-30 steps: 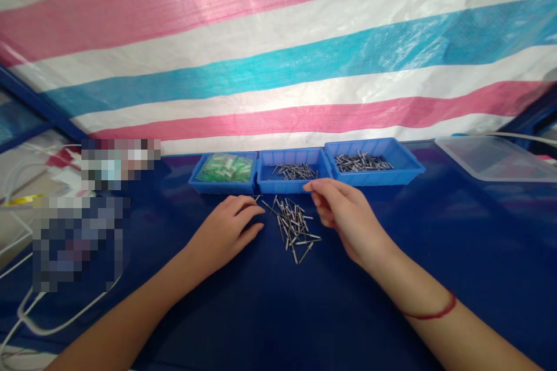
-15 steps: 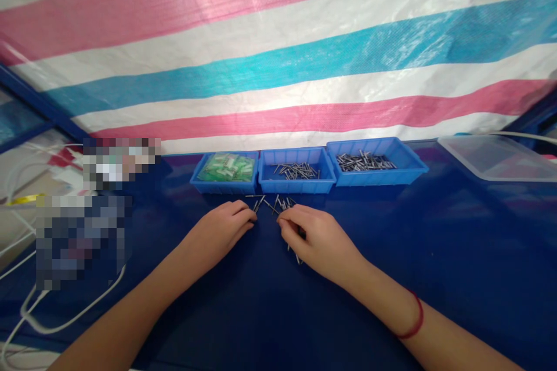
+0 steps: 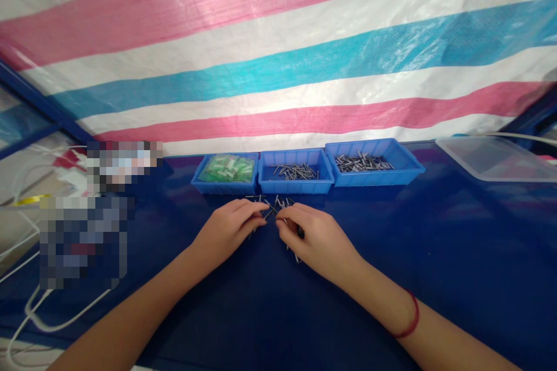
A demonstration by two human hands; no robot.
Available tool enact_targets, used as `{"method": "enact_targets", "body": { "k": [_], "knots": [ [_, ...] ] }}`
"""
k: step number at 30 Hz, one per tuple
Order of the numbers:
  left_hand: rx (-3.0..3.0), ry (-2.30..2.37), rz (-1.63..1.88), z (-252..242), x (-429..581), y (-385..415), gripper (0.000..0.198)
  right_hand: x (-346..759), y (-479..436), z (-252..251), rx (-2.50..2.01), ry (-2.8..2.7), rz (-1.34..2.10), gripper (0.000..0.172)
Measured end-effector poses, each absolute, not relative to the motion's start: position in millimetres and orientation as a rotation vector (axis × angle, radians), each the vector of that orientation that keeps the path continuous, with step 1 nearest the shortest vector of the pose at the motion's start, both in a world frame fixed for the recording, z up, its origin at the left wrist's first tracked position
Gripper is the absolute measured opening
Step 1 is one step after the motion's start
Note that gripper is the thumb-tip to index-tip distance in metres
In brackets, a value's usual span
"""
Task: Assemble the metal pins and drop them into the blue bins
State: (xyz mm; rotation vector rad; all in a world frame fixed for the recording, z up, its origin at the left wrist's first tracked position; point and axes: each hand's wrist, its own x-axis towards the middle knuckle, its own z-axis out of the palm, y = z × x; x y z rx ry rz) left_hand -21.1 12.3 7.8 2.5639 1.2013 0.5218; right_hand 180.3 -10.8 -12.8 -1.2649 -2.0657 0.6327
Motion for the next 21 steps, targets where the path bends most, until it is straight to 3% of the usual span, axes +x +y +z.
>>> {"method": "enact_targets", "body": {
  "k": [6, 16, 21],
  "knots": [
    [2.092, 1.133, 0.792, 12.7, -13.5, 3.5, 0.038, 177.1, -13.4, -11.7, -1.145, -1.877, 0.862, 0.022],
    [1.661, 0.972, 0.785, 8.4, -12.1, 2.4, 0.048, 177.5, -18.4, -1.3, -0.995, -1.781, 1.069, 0.020],
    [1.921, 0.990, 0.684, 18.1, -12.4, 1.0, 0.024, 178.5, -19.6, 1.5, -1.051, -1.730, 1.002, 0.019]
  ]
}}
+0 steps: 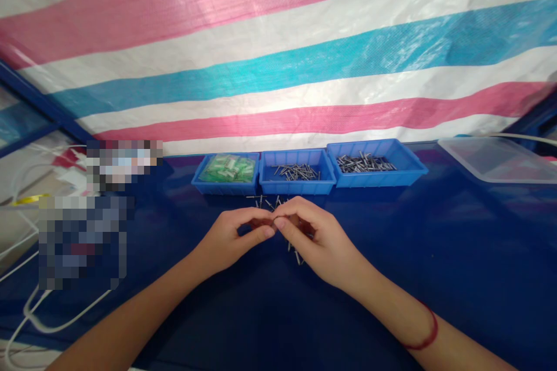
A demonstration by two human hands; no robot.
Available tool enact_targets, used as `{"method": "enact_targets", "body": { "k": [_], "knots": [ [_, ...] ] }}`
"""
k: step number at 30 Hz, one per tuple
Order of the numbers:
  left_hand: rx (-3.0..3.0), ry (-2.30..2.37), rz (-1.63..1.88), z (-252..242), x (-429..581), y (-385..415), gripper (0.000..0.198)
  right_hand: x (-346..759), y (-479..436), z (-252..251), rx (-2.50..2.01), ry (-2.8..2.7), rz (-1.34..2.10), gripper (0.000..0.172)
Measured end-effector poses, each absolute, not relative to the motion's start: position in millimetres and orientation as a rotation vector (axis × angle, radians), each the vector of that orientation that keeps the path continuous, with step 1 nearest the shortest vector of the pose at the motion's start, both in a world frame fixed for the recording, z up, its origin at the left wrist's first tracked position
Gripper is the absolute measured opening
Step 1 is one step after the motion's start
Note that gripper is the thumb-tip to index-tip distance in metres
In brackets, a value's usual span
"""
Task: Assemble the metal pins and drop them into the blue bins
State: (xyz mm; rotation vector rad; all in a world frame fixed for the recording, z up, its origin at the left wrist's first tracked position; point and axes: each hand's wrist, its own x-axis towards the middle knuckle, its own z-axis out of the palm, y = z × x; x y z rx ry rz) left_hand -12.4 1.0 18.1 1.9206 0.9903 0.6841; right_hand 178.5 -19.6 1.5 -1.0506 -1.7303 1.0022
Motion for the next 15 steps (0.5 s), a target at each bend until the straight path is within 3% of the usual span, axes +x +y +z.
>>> {"method": "enact_targets", "body": {
  "k": [15],
  "knots": [
    [2.057, 1.042, 0.669, 12.9, -9.2, -0.8, 0.022, 176.0, -22.5, 4.4, -1.034, -1.764, 0.904, 0.016]
  ]
}}
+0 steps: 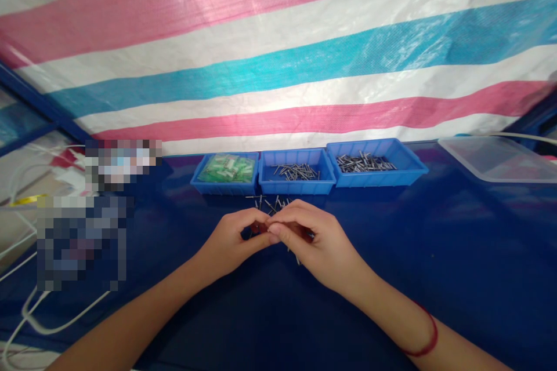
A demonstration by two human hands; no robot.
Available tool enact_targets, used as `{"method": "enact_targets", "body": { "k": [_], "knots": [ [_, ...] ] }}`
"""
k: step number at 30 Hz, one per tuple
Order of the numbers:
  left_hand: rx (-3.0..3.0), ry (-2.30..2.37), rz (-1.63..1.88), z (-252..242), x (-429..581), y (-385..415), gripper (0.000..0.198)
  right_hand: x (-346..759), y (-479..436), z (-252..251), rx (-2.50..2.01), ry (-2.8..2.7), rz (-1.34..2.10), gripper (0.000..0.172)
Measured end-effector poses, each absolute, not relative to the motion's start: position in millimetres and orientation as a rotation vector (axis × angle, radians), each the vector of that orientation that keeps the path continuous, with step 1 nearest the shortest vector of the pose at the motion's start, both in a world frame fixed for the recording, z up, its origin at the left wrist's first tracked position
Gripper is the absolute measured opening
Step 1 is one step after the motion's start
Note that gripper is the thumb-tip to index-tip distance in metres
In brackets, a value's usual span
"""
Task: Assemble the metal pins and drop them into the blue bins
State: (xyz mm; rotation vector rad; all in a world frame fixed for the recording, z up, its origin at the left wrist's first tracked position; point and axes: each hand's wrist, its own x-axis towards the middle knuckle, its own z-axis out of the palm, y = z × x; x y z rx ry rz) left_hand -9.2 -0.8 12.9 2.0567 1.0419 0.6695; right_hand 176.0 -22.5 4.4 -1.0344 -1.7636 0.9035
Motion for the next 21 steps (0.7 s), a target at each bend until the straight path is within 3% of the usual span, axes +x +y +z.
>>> {"method": "enact_targets", "body": {
  "k": [14, 18, 21],
  "knots": [
    [2.075, 1.127, 0.786, 18.6, -13.5, 1.4, 0.024, 180.7, -14.9, 5.4, -1.113, -1.968, 0.906, 0.025],
    [2.158, 1.124, 0.752, 17.3, -16.6, 3.2, 0.035, 186.8, -7.5, 5.8, -1.174, -1.556, 1.103, 0.025],
    [2.361, 1.164, 0.659, 16.7, -20.4, 6.7, 0.030, 206.4, 5.8, 8.3, -1.171, -1.039, 1.164, 0.022]
  ]
}}
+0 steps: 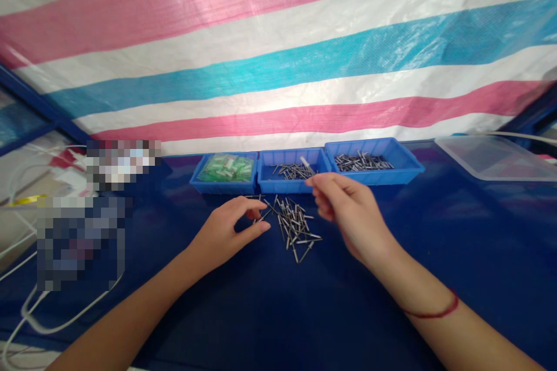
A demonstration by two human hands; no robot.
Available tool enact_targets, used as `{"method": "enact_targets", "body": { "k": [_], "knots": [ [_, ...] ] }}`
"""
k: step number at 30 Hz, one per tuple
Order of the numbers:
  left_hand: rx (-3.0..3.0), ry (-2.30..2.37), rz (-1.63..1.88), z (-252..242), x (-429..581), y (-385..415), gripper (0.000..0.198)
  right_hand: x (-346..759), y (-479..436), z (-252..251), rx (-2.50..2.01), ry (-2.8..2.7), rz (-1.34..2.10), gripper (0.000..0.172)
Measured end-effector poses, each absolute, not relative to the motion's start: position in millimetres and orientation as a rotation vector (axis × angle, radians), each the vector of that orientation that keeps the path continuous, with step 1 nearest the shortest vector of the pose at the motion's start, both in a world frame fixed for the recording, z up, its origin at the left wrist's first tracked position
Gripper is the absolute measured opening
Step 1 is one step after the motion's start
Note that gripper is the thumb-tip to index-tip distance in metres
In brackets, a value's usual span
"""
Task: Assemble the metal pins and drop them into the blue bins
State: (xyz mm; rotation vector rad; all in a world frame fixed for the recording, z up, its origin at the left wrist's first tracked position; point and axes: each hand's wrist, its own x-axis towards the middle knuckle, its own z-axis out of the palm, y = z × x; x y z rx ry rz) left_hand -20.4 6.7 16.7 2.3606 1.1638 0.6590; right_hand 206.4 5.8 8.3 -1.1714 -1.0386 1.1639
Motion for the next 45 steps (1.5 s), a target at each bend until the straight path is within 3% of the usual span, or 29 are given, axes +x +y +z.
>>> {"method": "enact_targets", "body": {
  "k": [4, 12, 16, 19, 23, 34, 45],
  "knots": [
    [2.624, 1.227, 0.465, 15.1, -25.5, 10.1, 0.027, 250.2, 26.5, 9.9, -1.129, -0.761, 1.170, 0.016],
    [2.750, 1.286, 0.183, 7.8, -28.7, 11.1, 0.034, 265.9, 31.5, 12.0, -1.292, -1.065, 1.135, 0.024],
    [2.746, 1.238, 0.179, 9.4, -28.1, 11.0, 0.037, 241.7, 17.0, 13.1, -1.593, -1.732, 0.798, 0.035],
    [2.752, 1.273, 0.176, 15.0, -30.0, 9.4, 0.044, 236.1, 7.8, 3.0, -1.731, -2.077, 0.387, 0.056],
    [2.710, 1.332, 0.070, 21.4, -34.2, 9.4, 0.046, 238.5, 0.5, -11.2, -1.764, -2.262, 0.258, 0.076],
    [2.705, 1.162, 0.066, 13.9, -29.9, 17.2, 0.026, 215.8, -2.2, -9.0, -1.633, -2.395, 0.413, 0.040],
    [2.686, 1.179, 0.240, 17.1, -31.3, 15.1, 0.026, 204.7, -6.7, 2.4, -1.599, -2.310, 0.350, 0.029]
  ]
}}
